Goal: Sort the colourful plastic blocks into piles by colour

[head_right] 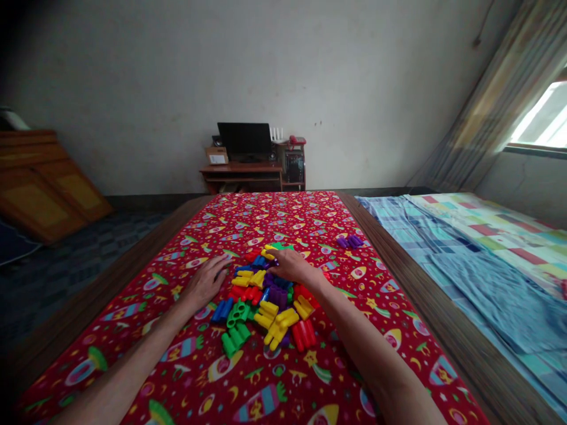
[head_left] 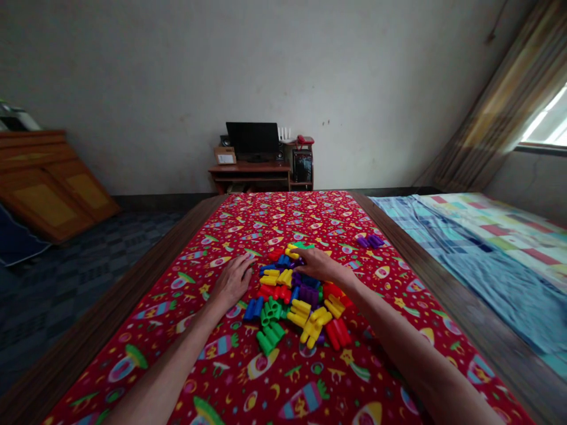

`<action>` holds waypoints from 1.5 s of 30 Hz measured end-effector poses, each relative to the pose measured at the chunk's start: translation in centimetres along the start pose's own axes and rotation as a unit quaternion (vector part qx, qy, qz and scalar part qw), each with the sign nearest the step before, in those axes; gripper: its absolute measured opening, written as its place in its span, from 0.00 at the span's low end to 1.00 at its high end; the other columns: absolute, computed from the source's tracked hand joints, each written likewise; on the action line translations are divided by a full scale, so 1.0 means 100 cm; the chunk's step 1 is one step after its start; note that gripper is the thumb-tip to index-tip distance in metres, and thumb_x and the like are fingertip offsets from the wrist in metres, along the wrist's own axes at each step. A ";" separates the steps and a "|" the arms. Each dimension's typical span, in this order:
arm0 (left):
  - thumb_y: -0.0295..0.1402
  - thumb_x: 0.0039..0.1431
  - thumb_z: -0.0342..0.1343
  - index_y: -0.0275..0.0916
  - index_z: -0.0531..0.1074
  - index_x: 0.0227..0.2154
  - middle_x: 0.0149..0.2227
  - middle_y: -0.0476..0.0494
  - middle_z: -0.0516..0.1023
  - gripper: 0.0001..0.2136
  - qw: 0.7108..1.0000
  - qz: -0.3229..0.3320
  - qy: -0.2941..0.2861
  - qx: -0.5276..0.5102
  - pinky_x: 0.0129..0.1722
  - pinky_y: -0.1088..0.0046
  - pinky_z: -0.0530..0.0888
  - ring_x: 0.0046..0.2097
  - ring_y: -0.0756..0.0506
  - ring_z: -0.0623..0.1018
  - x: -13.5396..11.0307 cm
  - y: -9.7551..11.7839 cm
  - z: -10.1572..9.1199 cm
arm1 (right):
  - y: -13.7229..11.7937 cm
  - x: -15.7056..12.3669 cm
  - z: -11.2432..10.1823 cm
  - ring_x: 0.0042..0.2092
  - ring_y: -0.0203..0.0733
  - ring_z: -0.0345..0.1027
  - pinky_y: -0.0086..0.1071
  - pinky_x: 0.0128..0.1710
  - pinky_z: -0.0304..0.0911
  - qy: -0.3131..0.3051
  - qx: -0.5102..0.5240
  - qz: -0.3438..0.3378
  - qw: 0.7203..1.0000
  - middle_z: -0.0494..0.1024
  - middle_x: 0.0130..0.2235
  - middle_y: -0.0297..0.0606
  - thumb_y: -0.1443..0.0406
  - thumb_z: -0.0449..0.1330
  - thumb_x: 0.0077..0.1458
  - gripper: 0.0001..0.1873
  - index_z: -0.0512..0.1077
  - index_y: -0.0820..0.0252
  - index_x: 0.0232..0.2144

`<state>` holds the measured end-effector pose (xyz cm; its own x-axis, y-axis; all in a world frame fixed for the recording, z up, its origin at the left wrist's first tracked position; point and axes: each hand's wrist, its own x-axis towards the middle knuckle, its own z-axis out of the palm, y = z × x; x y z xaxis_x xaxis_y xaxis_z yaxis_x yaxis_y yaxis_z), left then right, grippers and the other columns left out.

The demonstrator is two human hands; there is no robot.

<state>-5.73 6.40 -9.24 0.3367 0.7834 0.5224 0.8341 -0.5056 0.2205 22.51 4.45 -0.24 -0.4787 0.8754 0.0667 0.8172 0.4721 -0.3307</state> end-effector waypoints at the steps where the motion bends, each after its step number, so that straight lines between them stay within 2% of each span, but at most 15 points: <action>1: 0.34 0.63 0.42 0.39 0.73 0.48 0.54 0.37 0.73 0.18 1.000 0.001 -0.004 0.002 0.57 0.54 0.70 0.56 0.39 0.72 0.000 -0.001 0.000 | -0.001 -0.001 0.000 0.43 0.45 0.73 0.30 0.37 0.62 0.006 0.005 -0.002 1.000 0.80 0.42 0.43 0.62 0.62 0.54 0.26 0.69 0.57 0.56; 5: 0.35 0.62 0.42 0.40 0.73 0.49 0.54 0.38 0.74 0.18 1.000 0.007 -0.010 0.001 0.57 0.54 0.70 0.56 0.39 0.72 0.000 -0.005 0.000 | 0.008 -0.002 -0.007 0.40 0.44 0.74 0.28 0.36 0.61 0.064 0.039 0.008 0.997 0.81 0.39 0.41 0.65 0.63 0.53 0.18 0.76 0.58 0.47; 8: 0.36 0.62 0.42 0.39 0.73 0.49 0.54 0.37 0.74 0.18 1.000 0.003 -0.006 -0.005 0.56 0.53 0.70 0.56 0.38 0.72 -0.001 -0.006 0.001 | 0.036 -0.004 -0.023 0.39 0.42 0.74 0.28 0.37 0.61 0.147 0.056 0.032 0.987 0.82 0.37 0.39 0.66 0.62 0.53 0.15 0.77 0.59 0.44; 13: 0.37 0.63 0.40 0.39 0.73 0.49 0.54 0.37 0.73 0.19 1.000 0.001 -0.003 -0.012 0.57 0.53 0.69 0.56 0.38 0.72 -0.001 -0.005 0.003 | 0.105 -0.023 -0.047 0.40 0.43 0.73 0.29 0.39 0.61 0.270 -0.029 0.200 0.941 0.81 0.39 0.44 0.67 0.56 0.56 0.16 0.76 0.64 0.45; 17: 0.38 0.64 0.40 0.39 0.73 0.49 0.54 0.37 0.74 0.20 1.000 0.007 -0.002 -0.004 0.58 0.56 0.69 0.56 0.39 0.72 -0.001 -0.006 0.002 | 0.142 -0.042 -0.050 0.44 0.47 0.72 0.32 0.41 0.60 0.229 -0.106 0.340 0.906 0.80 0.42 0.49 0.66 0.52 0.59 0.15 0.77 0.64 0.42; 20: 0.38 0.64 0.40 0.38 0.73 0.49 0.54 0.37 0.74 0.20 1.000 0.013 -0.008 0.001 0.57 0.55 0.69 0.56 0.39 0.72 0.000 -0.007 0.000 | 0.153 -0.051 -0.049 0.45 0.48 0.72 0.33 0.40 0.60 0.189 -0.116 0.369 0.902 0.80 0.42 0.50 0.64 0.52 0.60 0.16 0.79 0.62 0.37; 22: 0.38 0.63 0.40 0.39 0.73 0.49 0.53 0.37 0.74 0.20 1.000 0.011 -0.010 -0.001 0.57 0.55 0.70 0.56 0.38 0.72 0.000 -0.006 -0.001 | 0.155 -0.053 -0.050 0.45 0.48 0.72 0.33 0.40 0.60 0.203 -0.110 0.371 0.899 0.80 0.42 0.50 0.64 0.51 0.61 0.16 0.79 0.62 0.37; 26: 0.37 0.63 0.41 0.38 0.73 0.49 0.54 0.36 0.74 0.20 1.000 0.001 -0.013 -0.006 0.57 0.55 0.70 0.56 0.38 0.72 0.000 -0.004 -0.001 | 0.139 -0.045 -0.054 0.45 0.48 0.72 0.33 0.42 0.61 0.292 -0.087 0.336 0.892 0.81 0.40 0.49 0.67 0.50 0.60 0.18 0.79 0.62 0.40; 29: 0.36 0.62 0.41 0.39 0.73 0.49 0.54 0.37 0.73 0.19 1.000 -0.005 -0.012 -0.008 0.57 0.54 0.70 0.56 0.38 0.72 0.000 -0.003 -0.001 | 0.098 -0.029 -0.049 0.39 0.45 0.73 0.31 0.38 0.61 0.292 -0.032 0.222 0.930 0.81 0.36 0.45 0.68 0.50 0.59 0.17 0.80 0.62 0.38; 31: 0.35 0.62 0.41 0.40 0.73 0.49 0.54 0.38 0.73 0.19 1.000 -0.006 -0.010 -0.007 0.57 0.53 0.70 0.56 0.38 0.72 0.000 -0.002 -0.001 | 0.059 -0.019 -0.039 0.34 0.40 0.72 0.28 0.34 0.60 0.220 0.013 0.093 0.971 0.81 0.33 0.40 0.69 0.51 0.59 0.16 0.80 0.60 0.36; 32: 0.35 0.62 0.41 0.40 0.73 0.49 0.55 0.38 0.73 0.19 1.000 -0.005 -0.010 -0.005 0.57 0.53 0.70 0.56 0.38 0.72 0.000 -0.002 -0.002 | 0.039 -0.015 -0.033 0.33 0.38 0.72 0.27 0.33 0.59 0.153 0.028 0.016 0.988 0.81 0.32 0.39 0.69 0.52 0.59 0.15 0.80 0.60 0.37; 35: 0.35 0.62 0.42 0.39 0.73 0.49 0.55 0.37 0.73 0.19 1.000 -0.002 -0.018 -0.001 0.57 0.52 0.69 0.56 0.38 0.72 -0.001 -0.001 -0.002 | -0.009 -0.012 -0.019 0.34 0.37 0.72 0.25 0.31 0.57 -0.003 0.031 -0.109 0.994 0.81 0.35 0.38 0.67 0.58 0.58 0.11 0.79 0.57 0.40; 39: 0.34 0.62 0.42 0.39 0.73 0.49 0.54 0.37 0.73 0.19 1.000 -0.011 -0.011 0.004 0.57 0.54 0.69 0.56 0.39 0.72 -0.001 0.001 -0.001 | -0.032 -0.020 -0.013 0.41 0.43 0.73 0.28 0.36 0.60 -0.071 -0.023 -0.099 0.992 0.81 0.41 0.43 0.64 0.61 0.57 0.15 0.76 0.57 0.47; 42: 0.34 0.62 0.42 0.39 0.74 0.48 0.54 0.38 0.74 0.18 1.000 -0.012 -0.008 -0.001 0.57 0.54 0.69 0.56 0.39 0.72 0.000 0.001 -0.001 | -0.029 -0.026 -0.015 0.44 0.43 0.72 0.29 0.39 0.60 -0.068 -0.026 -0.102 0.992 0.80 0.42 0.45 0.65 0.61 0.57 0.14 0.76 0.60 0.46; 45: 0.34 0.62 0.42 0.40 0.73 0.49 0.54 0.38 0.74 0.18 1.000 -0.008 -0.013 -0.005 0.57 0.54 0.70 0.56 0.39 0.72 0.000 0.001 -0.002 | -0.023 -0.024 -0.015 0.38 0.39 0.71 0.27 0.36 0.58 -0.057 0.005 -0.121 0.991 0.80 0.37 0.42 0.66 0.63 0.56 0.10 0.78 0.61 0.41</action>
<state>-5.74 6.29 -9.07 0.3355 0.8001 0.4973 0.8348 -0.4972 0.2366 22.27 1.41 1.76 -0.6931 0.7198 0.0392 0.6714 0.6644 -0.3282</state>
